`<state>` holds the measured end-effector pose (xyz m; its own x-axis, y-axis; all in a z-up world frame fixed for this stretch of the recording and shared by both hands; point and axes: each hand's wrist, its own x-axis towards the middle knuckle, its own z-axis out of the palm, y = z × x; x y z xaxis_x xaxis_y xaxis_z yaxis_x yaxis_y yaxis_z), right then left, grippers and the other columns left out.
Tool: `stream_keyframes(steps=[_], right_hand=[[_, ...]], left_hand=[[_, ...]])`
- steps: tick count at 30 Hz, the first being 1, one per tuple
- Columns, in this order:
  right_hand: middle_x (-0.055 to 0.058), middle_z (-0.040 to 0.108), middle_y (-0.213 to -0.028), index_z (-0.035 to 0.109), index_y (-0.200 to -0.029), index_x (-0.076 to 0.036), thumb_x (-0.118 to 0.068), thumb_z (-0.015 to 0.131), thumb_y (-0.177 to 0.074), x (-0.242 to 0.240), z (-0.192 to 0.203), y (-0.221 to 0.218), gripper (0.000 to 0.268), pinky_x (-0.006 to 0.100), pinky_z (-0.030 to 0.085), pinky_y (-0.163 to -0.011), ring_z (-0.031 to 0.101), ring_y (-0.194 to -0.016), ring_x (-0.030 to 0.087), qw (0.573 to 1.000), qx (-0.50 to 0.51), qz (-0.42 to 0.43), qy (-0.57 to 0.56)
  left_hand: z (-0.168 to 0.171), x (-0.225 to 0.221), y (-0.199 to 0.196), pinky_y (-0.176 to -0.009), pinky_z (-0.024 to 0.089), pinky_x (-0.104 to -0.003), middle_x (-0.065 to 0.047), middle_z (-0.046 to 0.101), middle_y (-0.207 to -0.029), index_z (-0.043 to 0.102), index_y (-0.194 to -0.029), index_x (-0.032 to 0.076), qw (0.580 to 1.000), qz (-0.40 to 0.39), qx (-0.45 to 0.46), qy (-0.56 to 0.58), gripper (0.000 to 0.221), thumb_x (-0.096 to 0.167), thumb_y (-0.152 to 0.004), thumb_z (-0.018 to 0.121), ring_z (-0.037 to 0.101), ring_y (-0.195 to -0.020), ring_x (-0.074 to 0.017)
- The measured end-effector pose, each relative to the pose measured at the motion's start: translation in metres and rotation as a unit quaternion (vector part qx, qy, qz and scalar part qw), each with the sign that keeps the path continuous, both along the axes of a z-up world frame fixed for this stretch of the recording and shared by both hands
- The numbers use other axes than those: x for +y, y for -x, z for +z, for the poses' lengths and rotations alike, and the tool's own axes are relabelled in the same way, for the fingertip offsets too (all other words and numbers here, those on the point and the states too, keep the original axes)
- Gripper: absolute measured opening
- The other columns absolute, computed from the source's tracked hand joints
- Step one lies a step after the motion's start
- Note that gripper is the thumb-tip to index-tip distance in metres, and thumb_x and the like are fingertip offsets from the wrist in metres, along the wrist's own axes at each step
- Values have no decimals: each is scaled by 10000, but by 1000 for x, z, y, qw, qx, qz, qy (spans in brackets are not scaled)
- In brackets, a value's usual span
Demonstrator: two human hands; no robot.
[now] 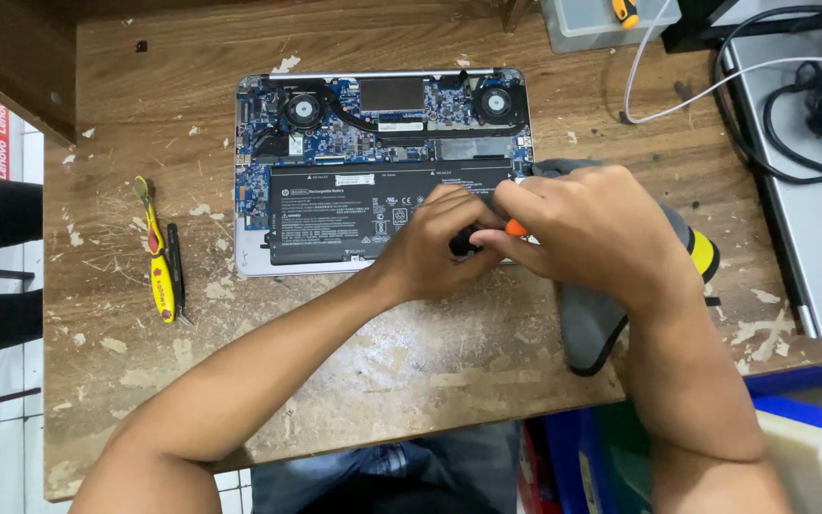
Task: The person uses a screwdriver to unscrew the screws securing the battery inside an opened laptop lying on a workbench, steadying the laptop with the other hand and repositioning the tool between screws.
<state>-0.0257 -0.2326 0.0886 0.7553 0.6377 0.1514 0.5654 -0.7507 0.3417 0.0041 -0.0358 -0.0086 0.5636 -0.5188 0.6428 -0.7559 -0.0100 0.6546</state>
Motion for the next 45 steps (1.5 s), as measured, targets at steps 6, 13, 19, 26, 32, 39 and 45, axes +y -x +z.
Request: stream_keyframes(steps=[6, 13, 19, 26, 32, 39, 45], right_hand=[[-69, 624, -727, 506, -866, -220, -574, 583, -1094, 3, 1, -2, 428, 359, 409, -433, 634, -577, 203, 999, -9, 26, -22], [-7, 624, -849, 520, -960, -178, -368, 625, -1008, 6, 8, -3, 222, 420, 443, -405, 672, -603, 270, 993, 97, 31, -61], [-9, 549, -824, 492, -930, -182, -552, 606, -1006, 3, 9, -2, 395, 405, 445, -400, 602, -571, 276, 996, 89, 1, -29], [-18, 650, -690, 524, -856, -201, -555, 573, -1075, 1, 5, -1, 419, 416, 436, -427, 663, -556, 290, 998, 59, 0, -36], [1, 558, -840, 515, -918, -158, -388, 618, -1032, 5, 11, -3, 277, 407, 436, -419, 651, -631, 248, 990, 114, 44, -65], [-31, 656, -725, 505, -881, -204, -636, 576, -1057, 0, 7, -1, 472, 389, 430, -418, 669, -558, 269, 999, 33, -13, 0], [-24, 618, -733, 555, -883, -163, -503, 611, -1056, 1, 5, 0, 385, 421, 437, -434, 661, -596, 266, 995, 81, 30, -57]], left_hand=[[14, 3, 4, -860, 398, -359, -37, 589, -868, 543, -976, 105, 999, -21, 23, -34, 167, 173, -953, 693, 566, -806, -235], [5, 10, -2, -1040, 427, -467, -145, 660, -1053, 578, -1164, -2, 995, -85, 35, -33, 331, 84, -846, 548, 630, -1015, -357], [-4, 4, -1, -1061, 476, -478, -149, 727, -1133, 646, -1229, -21, 998, -57, 8, -8, 300, 24, -933, 672, 706, -1014, -309], [6, 2, 1, -906, 418, -383, -31, 641, -921, 575, -999, 113, 997, -14, 57, -47, 182, 166, -907, 723, 601, -864, -258], [15, 6, 0, -923, 406, -409, -81, 574, -897, 555, -991, 64, 996, -65, 31, -56, 130, 143, -898, 599, 558, -850, -271], [5, 2, 1, -910, 435, -383, -68, 663, -916, 664, -1083, 50, 1000, -12, 14, 5, 171, 54, -917, 703, 610, -817, -257], [14, 2, 2, -855, 396, -376, -58, 596, -891, 538, -988, 78, 999, -12, 39, -18, 175, 107, -888, 679, 558, -838, -258]])
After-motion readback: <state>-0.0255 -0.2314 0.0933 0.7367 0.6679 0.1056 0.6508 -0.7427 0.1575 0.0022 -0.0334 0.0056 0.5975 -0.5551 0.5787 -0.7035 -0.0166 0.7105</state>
